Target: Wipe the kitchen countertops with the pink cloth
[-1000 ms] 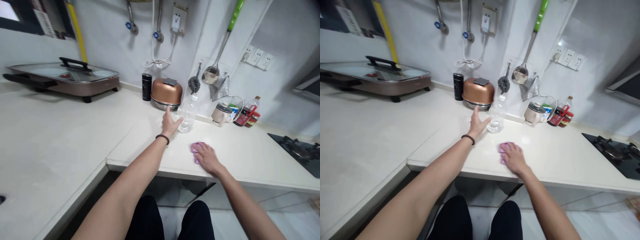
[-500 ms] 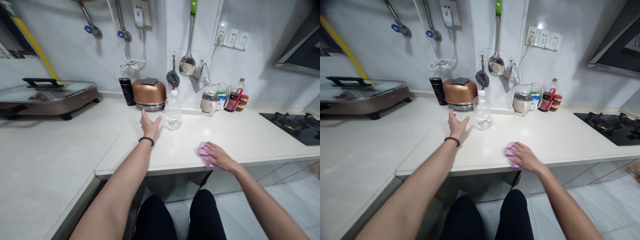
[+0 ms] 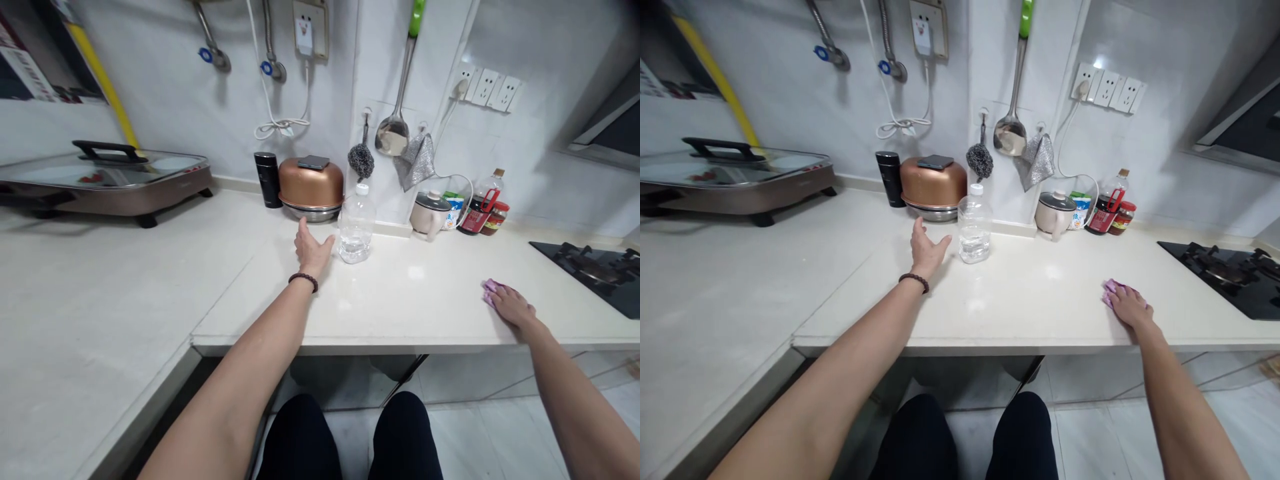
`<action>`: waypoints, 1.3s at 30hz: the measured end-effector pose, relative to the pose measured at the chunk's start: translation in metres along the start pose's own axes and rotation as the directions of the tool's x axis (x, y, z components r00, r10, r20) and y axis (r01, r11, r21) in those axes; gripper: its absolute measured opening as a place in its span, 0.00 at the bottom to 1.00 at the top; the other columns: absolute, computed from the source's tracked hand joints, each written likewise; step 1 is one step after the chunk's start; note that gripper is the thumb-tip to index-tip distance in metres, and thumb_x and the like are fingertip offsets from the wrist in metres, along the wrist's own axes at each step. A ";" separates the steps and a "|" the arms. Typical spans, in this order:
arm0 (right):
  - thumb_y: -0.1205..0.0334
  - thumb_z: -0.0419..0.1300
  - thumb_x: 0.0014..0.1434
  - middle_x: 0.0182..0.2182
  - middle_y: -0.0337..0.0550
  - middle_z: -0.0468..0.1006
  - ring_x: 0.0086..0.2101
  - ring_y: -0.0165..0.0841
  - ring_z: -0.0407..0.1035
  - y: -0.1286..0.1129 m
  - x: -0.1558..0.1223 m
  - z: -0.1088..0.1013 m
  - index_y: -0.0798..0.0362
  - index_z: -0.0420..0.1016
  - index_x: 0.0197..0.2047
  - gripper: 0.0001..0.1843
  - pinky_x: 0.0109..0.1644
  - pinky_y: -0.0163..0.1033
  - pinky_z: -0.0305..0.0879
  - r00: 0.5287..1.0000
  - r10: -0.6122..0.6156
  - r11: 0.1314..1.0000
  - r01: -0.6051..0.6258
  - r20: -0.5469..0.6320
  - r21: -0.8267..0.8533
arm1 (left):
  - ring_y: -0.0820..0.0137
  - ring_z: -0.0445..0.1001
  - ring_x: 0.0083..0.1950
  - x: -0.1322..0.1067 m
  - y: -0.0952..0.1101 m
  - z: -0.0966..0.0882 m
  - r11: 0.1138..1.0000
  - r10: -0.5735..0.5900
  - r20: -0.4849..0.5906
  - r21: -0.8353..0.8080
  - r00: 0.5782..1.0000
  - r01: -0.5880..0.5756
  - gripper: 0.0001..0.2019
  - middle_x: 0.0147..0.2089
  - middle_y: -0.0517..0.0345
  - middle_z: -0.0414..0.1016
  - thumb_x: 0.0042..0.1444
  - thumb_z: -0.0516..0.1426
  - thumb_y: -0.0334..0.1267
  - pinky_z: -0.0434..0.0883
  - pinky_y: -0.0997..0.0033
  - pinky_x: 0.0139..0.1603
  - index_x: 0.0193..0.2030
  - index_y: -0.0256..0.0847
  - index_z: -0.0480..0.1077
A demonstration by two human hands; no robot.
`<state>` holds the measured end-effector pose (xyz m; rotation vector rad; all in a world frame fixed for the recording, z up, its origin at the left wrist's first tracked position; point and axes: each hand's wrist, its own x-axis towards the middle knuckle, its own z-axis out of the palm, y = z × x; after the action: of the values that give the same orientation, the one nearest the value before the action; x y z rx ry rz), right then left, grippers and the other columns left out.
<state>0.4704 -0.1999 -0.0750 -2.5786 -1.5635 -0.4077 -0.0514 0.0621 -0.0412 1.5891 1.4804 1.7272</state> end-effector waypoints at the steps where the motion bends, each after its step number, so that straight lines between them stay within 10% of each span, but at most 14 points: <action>1: 0.48 0.44 0.71 0.66 0.51 0.69 0.64 0.50 0.63 -0.019 0.006 -0.004 0.38 0.73 0.67 0.28 0.63 0.67 0.61 0.999 0.010 1.000 -0.011 0.049 0.010 | 0.46 0.62 0.72 0.001 0.000 0.001 1.000 0.009 -0.002 0.006 1.000 -0.009 0.46 0.72 0.38 0.62 0.51 0.69 0.36 0.56 0.39 0.74 0.74 0.42 0.54; 9: 0.47 0.41 0.76 0.74 0.45 0.57 0.71 0.47 0.51 -0.229 0.002 -0.044 0.39 0.58 0.76 0.29 0.71 0.64 0.52 0.935 -0.296 0.949 0.264 0.196 0.172 | 0.45 0.62 0.72 0.000 0.003 0.001 0.999 0.038 -0.014 0.025 0.999 -0.038 0.44 0.72 0.38 0.63 0.51 0.67 0.34 0.56 0.38 0.74 0.74 0.43 0.54; 15: 0.48 0.43 0.76 0.76 0.44 0.54 0.73 0.48 0.43 -0.342 -0.057 -0.080 0.40 0.57 0.77 0.30 0.74 0.62 0.45 0.735 -0.657 0.734 0.575 0.167 0.360 | 0.46 0.63 0.71 0.005 0.003 -0.007 0.999 0.033 -0.023 0.034 0.999 -0.033 0.43 0.71 0.37 0.64 0.52 0.66 0.33 0.58 0.39 0.73 0.74 0.41 0.54; 20: 0.47 0.46 0.76 0.75 0.41 0.55 0.74 0.45 0.44 -0.337 -0.086 -0.090 0.37 0.58 0.77 0.29 0.76 0.59 0.42 0.634 -0.767 0.605 0.662 0.100 0.442 | 0.47 0.65 0.71 0.007 0.001 -0.012 0.999 0.008 -0.032 0.047 0.999 -0.007 0.42 0.70 0.38 0.64 0.52 0.66 0.33 0.59 0.42 0.73 0.72 0.42 0.56; 28: 0.40 0.48 0.74 0.77 0.44 0.51 0.75 0.49 0.40 -0.290 -0.068 -0.076 0.41 0.57 0.78 0.34 0.76 0.65 0.39 0.720 -0.678 0.654 0.501 0.146 0.567 | 0.47 0.65 0.69 0.002 0.006 -0.011 0.999 -0.002 -0.043 0.042 0.999 0.004 0.37 0.66 0.39 0.68 0.52 0.66 0.34 0.60 0.40 0.71 0.68 0.42 0.59; 35: 0.37 0.56 0.68 0.61 0.49 0.77 0.62 0.47 0.69 -0.277 -0.050 -0.081 0.48 0.85 0.53 0.27 0.70 0.56 0.61 0.775 -0.632 0.305 0.280 -0.027 0.910 | 0.61 0.76 0.48 0.001 0.018 -0.018 1.000 0.027 -0.048 0.005 0.998 -0.027 0.16 0.43 0.53 0.73 0.54 0.63 0.35 0.71 0.58 0.56 0.49 0.41 0.66; 39: 0.43 0.67 0.58 0.49 0.49 0.83 0.51 0.46 0.76 -0.269 -0.048 -0.072 0.48 0.85 0.39 0.17 0.60 0.52 0.69 0.846 -0.523 0.286 0.289 -0.103 0.914 | 0.67 0.73 0.35 -0.002 0.028 -0.020 0.999 0.034 0.043 -0.028 0.998 -0.033 0.08 0.32 0.62 0.71 0.56 0.63 0.39 0.70 0.68 0.43 0.37 0.43 0.67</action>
<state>0.1998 -0.1305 -0.0338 -1.3351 -1.7696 0.6311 -0.0581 0.0413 -0.0152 1.6364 1.4116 1.7125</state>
